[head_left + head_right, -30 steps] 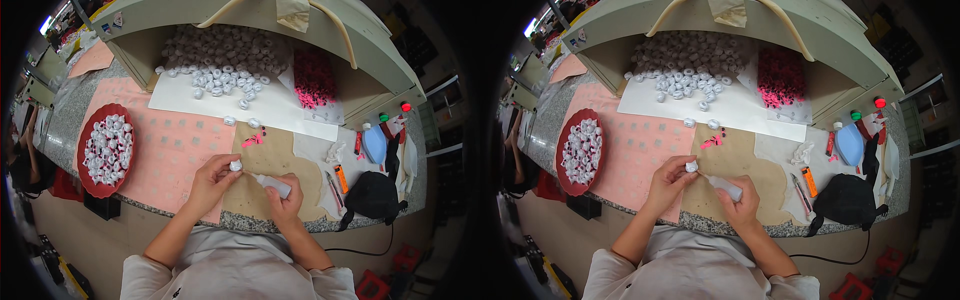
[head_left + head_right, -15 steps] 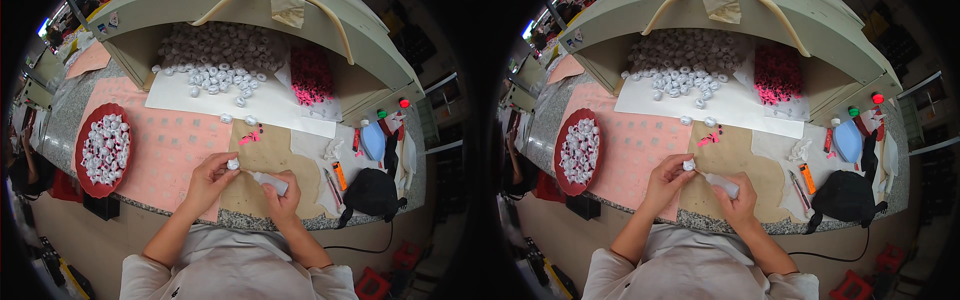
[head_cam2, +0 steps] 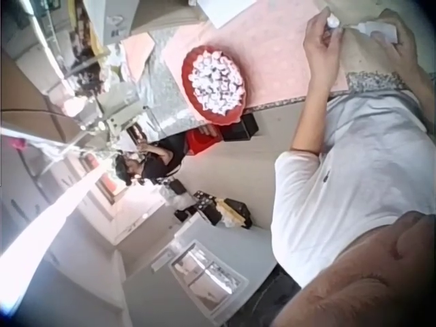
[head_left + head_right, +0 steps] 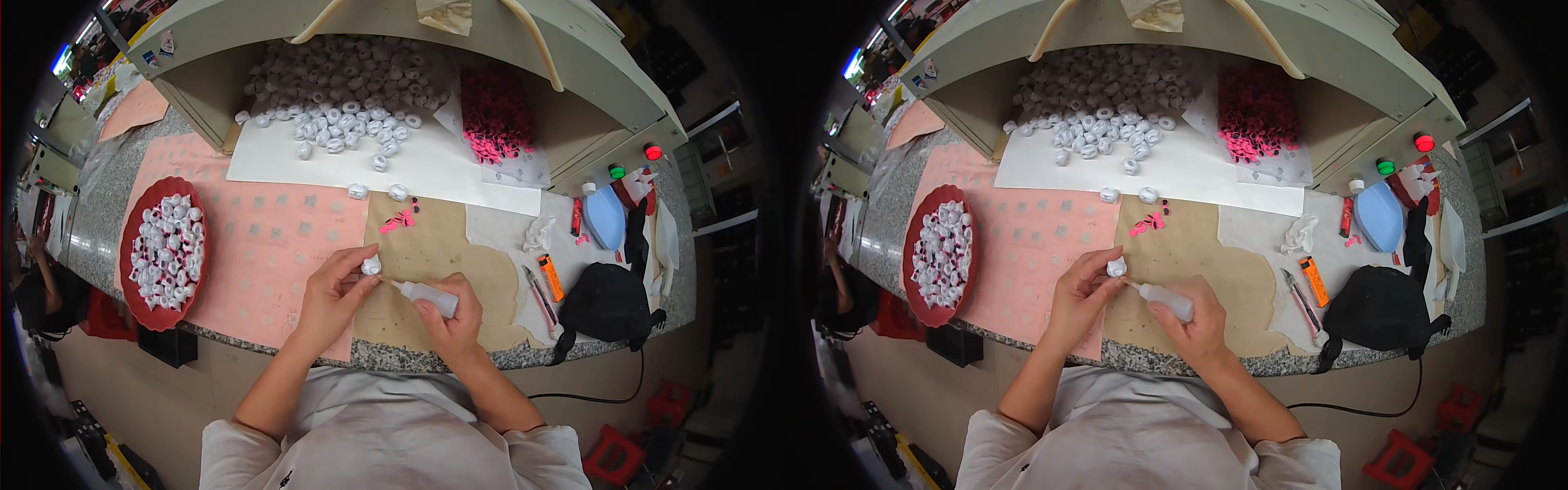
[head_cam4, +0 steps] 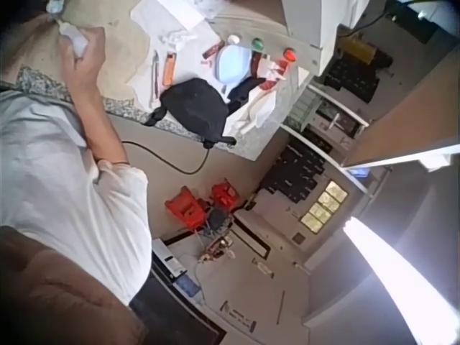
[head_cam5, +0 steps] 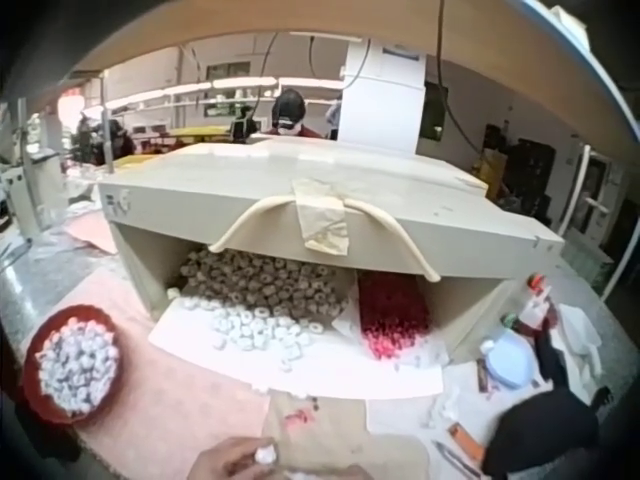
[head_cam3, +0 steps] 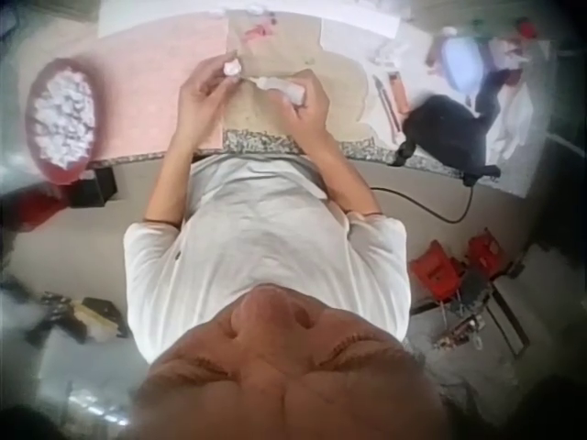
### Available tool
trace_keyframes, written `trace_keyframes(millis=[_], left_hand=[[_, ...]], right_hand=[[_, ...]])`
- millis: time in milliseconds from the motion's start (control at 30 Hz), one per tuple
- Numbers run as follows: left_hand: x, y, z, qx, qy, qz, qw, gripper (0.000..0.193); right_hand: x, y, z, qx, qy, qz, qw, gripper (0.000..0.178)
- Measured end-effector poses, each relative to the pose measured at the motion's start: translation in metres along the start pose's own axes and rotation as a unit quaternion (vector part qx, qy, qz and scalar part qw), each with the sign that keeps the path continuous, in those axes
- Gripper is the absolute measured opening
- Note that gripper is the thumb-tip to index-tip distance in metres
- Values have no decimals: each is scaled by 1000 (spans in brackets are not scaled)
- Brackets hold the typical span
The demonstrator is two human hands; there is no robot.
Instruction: Gluing small pink decorative pieces onto white plastic toy components.
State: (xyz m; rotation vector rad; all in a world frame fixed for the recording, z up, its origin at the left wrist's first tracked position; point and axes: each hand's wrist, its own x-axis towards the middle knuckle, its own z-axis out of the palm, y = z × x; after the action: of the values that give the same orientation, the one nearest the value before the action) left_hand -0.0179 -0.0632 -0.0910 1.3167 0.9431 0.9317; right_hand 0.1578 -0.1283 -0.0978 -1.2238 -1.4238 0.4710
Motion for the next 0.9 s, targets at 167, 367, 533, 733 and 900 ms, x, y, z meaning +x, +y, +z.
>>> trace_keyframes(millis=[167,367,533,733,900], left_hand=[[0,0,2,-12,-1,-5,1000,38],[3,4,9,-20,-4,-14,1000,38],[2,4,13,-18,-7,-17,1000,37],[2,9,17,-84,-2,-57,995,33],[2,9,19,-86,-13,-53,995,33]], right_hand=[[1,-3,-4,-5,3,6,1000,19],[2,2,-9,-5,12,12,1000,18],[6,0,-13,-6,16,4,1000,18],[4,2,-18,9,24,-8,1000,19],[2,2,-21,7,29,2,1000,19]])
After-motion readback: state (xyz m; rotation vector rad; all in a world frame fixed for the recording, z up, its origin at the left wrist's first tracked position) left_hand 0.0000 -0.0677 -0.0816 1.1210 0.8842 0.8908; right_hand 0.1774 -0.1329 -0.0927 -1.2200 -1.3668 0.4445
